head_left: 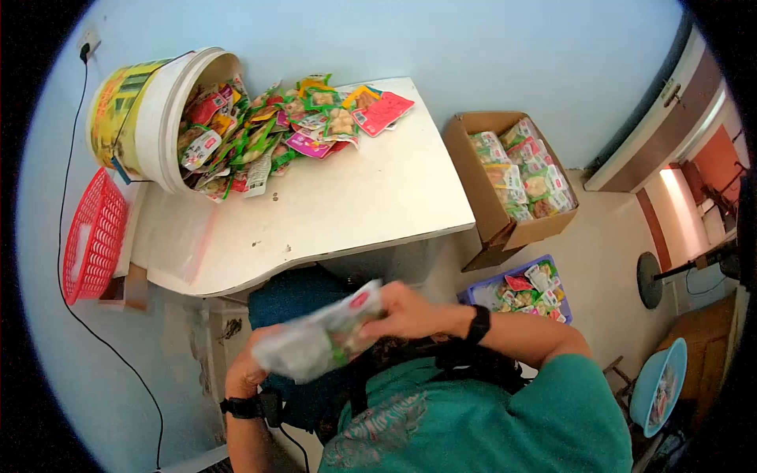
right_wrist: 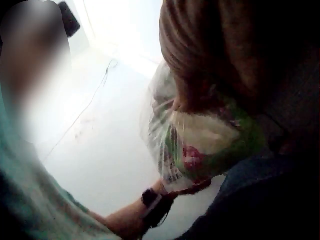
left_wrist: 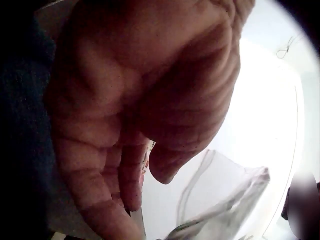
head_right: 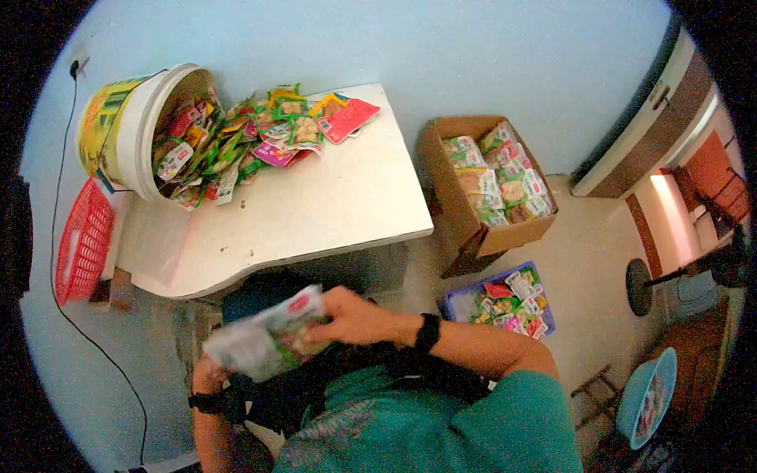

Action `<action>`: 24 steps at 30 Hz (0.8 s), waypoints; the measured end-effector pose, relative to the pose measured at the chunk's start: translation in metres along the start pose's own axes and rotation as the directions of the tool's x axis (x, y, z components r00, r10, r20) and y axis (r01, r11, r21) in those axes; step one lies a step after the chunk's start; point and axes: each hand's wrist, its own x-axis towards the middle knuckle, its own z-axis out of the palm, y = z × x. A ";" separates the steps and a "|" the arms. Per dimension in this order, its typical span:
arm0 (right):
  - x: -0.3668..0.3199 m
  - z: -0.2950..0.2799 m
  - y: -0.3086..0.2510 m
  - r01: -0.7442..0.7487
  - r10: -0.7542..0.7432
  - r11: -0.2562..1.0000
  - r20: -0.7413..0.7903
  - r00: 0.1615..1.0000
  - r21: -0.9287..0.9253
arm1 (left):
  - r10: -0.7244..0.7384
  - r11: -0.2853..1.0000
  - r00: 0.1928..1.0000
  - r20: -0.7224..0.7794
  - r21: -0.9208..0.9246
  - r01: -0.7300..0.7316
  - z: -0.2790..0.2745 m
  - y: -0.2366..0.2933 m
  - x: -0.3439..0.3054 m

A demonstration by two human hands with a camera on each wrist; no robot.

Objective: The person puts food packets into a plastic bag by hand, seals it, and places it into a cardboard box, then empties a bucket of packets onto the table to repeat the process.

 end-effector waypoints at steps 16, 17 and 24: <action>-0.195 -0.275 -0.015 0.228 -0.053 0.973 -0.953 0.300 0.018 | -0.025 0.976 0.997 0.079 -0.215 0.041 0.031 -0.028 0.036; -0.196 -0.281 -0.010 0.242 -0.050 0.970 -0.967 0.248 0.012 | -0.019 0.972 0.997 0.071 -0.232 0.035 0.031 -0.028 0.037; -0.236 -0.355 0.070 0.263 0.256 0.919 -0.951 0.170 0.295 | -0.064 0.966 0.997 0.036 -0.249 0.072 0.033 -0.025 0.042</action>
